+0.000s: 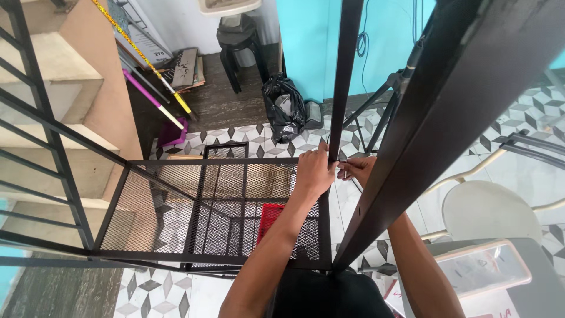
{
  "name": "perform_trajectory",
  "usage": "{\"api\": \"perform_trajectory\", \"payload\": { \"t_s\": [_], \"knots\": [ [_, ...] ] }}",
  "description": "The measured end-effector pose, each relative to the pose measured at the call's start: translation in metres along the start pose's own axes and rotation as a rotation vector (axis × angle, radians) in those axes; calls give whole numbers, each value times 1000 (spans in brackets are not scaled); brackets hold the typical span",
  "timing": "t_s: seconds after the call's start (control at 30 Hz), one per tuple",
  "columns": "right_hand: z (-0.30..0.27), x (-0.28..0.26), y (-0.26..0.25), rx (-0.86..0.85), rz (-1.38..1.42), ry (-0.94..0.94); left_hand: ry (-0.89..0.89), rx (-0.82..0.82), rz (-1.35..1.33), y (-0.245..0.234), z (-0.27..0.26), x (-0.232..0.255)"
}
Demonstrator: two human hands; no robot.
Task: The person assembles a black metal mesh shelving unit by inserting and tightening screws into the frame joints. They repeatedly adjust the frame and secure multiple connection points with a screwdriver.
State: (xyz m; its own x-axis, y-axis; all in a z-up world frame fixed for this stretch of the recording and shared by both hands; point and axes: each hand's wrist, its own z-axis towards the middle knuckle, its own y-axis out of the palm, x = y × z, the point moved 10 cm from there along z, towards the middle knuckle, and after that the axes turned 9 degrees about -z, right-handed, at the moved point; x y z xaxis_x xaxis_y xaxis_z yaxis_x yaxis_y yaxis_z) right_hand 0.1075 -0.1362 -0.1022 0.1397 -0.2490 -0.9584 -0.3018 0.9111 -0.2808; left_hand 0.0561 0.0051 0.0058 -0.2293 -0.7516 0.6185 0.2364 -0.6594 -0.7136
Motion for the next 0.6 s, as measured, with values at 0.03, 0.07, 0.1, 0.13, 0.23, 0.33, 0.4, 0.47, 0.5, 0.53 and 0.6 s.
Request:
{"api": "perform_trajectory", "payload": {
  "t_s": [0.03, 0.07, 0.1, 0.13, 0.23, 0.33, 0.4, 0.47, 0.5, 0.53, 0.6],
  "knots": [
    [5, 7, 5, -45, 29, -8, 4, 7, 13, 0, 0, 1],
    [5, 15, 7, -87, 58, -23, 10, 11, 25, 1, -2, 2],
    [7, 20, 9, -130, 84, -41, 9, 17, 22, 1, -3, 4],
    [11, 24, 8, -124, 71, -65, 14, 25, 19, -1, -1, 5],
    [13, 24, -1, -58, 36, -158, 12, 19, 7, -2, 1, 7],
    [6, 13, -8, 18, -2, -226, -280, -71, -421, 10, -8, -23],
    [3, 4, -10, 31, -32, -232, -356, -81, -526, 18, -13, -32],
    [1, 10, -6, -39, -21, -68, -201, -12, -323, 12, -7, -22],
    [0, 15, 0, -95, 1, 42, -118, 23, -222, 10, -3, -14],
    [1, 6, -2, -83, 8, 8, -31, 57, -120, 6, 1, -5],
    [-1, -8, -5, -61, 21, -58, 50, 36, -19, 8, 5, 2]
  ]
}}
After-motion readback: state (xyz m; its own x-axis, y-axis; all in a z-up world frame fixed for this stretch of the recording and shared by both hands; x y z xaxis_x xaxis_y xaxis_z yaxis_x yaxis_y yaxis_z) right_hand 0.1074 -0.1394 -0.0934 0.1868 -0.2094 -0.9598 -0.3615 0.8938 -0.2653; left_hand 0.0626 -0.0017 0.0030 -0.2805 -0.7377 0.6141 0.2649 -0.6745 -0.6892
